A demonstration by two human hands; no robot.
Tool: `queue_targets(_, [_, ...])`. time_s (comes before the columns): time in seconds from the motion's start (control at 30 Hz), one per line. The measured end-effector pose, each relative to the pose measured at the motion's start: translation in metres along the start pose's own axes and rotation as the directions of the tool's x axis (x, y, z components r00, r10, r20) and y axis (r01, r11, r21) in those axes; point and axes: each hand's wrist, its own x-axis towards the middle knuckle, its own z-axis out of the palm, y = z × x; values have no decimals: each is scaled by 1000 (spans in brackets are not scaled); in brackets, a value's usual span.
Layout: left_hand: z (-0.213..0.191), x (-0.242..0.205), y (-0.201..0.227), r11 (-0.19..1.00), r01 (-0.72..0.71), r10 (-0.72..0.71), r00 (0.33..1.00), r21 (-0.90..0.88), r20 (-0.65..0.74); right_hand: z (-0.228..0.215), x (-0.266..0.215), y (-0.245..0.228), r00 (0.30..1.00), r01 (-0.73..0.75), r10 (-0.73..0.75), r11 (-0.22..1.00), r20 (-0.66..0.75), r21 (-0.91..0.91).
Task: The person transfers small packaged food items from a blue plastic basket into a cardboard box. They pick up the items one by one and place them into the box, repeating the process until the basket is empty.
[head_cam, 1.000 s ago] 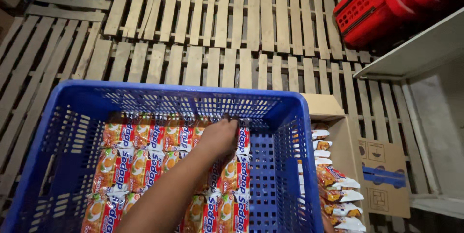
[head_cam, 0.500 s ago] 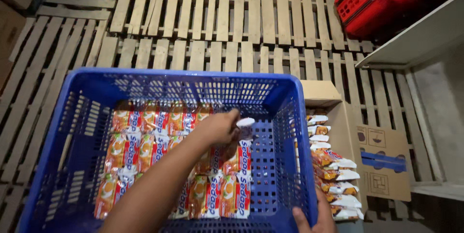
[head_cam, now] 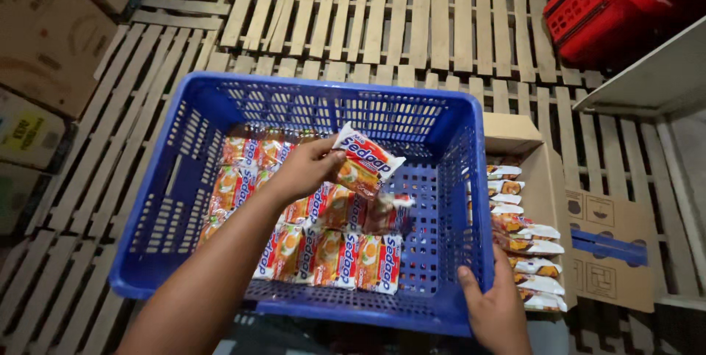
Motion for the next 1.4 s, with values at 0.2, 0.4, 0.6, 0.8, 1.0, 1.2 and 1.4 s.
queue_targets(0.2, [-2, -23, -17, 958, -20, 33, 999, -288, 41, -4, -6, -14, 998, 65, -65, 998, 6, 15])
queue_targets(0.4, [8, -39, -21, 916, -37, 81, 992, -399, 96, -10, -20, -46, 1000, 26, -26, 999, -2, -33])
queue_targets(0.6, [30, -61, -11, 905, -2, 110, 967, -426, 230, -8, -13, -19, 639, 671, -764, 613, -95, -417])
queue_targets(0.8, [64, -76, -15, 910, 43, 136, 909, -412, 395, -16, -20, -44, 271, 877, -959, 210, 84, -433])
queue_targets(1.0, [97, -107, -1, 908, 158, 0, 926, -388, 376, -44, -11, -68, 198, 914, -969, 126, 151, -386])
queue_targets(1.2, [100, -145, -38, 867, -140, 35, 975, 479, 221, -141, 34, -68, 385, 896, -922, 383, -38, -225])
queue_targets(1.4, [127, -126, -192, 536, -369, 577, 817, 760, -10, -209, 117, -41, 909, 390, -417, 872, -29, -296])
